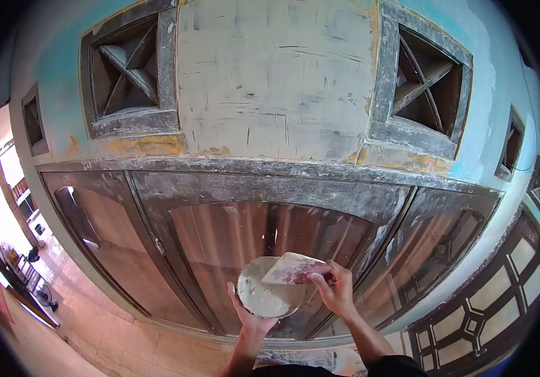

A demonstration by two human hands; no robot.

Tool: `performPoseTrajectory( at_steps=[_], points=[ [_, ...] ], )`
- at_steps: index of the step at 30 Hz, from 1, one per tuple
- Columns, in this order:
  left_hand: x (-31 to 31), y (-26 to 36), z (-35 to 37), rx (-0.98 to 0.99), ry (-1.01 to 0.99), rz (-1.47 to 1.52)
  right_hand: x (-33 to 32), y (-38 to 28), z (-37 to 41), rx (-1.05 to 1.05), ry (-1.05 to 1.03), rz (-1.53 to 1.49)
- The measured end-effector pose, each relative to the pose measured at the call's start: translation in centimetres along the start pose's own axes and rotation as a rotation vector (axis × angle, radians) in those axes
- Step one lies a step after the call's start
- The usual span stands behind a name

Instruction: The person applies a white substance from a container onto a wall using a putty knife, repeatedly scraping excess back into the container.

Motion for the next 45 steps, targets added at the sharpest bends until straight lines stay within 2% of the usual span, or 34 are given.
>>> performPoseTrajectory(
  at_steps=[8, 10, 13, 14, 16, 21, 28, 40, 42, 45],
  points=[
    [-0.1, -0.2, 0.0, 0.002, 0.045, -0.004, 0.1, 1.0, -0.5, 0.027, -0.009, -0.181],
    [0.0, -0.3, -0.1, -0.018, 0.031, 0.004, 0.3, 1.4, -1.0, 0.17, -0.137, -0.392],
    [0.5, -0.5, 0.1, -0.033, 0.009, 0.009, -0.8, 0.9, -2.9, 0.202, -0.208, -0.531],
    [0.6, -0.6, 0.1, -0.036, 0.009, 0.01, -1.2, 1.0, -3.3, 0.204, -0.206, -0.529],
    [0.8, -0.7, 0.0, -0.053, 0.001, -0.015, -1.1, 1.8, -3.6, 0.249, -0.346, -0.392],
    [1.3, -0.4, 0.1, -0.03, -0.012, 0.007, -0.4, 1.0, -3.7, 0.149, -0.298, -0.367],
    [1.6, -0.3, 0.3, -0.029, -0.013, 0.001, -1.2, 0.9, -4.7, 0.335, -0.373, -0.51],
    [1.9, -0.4, 0.8, -0.039, 0.029, -0.021, -2.8, 1.4, -6.2, 0.294, -0.359, -0.254],
    [1.5, -0.5, 0.9, -0.045, 0.031, -0.039, -3.1, 1.3, -6.7, 0.166, -0.367, -0.278],
    [1.4, -0.2, 0.9, -0.068, 0.015, -0.054, -6.7, -0.5, -9.7, 0.134, -0.21, -0.268]
  ],
)
Point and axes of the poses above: each hand's wrist, its own z-axis away from the middle knuckle, its own x-axis out of the palm, y = z × x, the point moved 3 cm from there along -z, towards the middle knuckle, and after that the axes turned 10 degrees about -x, right-handed, at the moved point
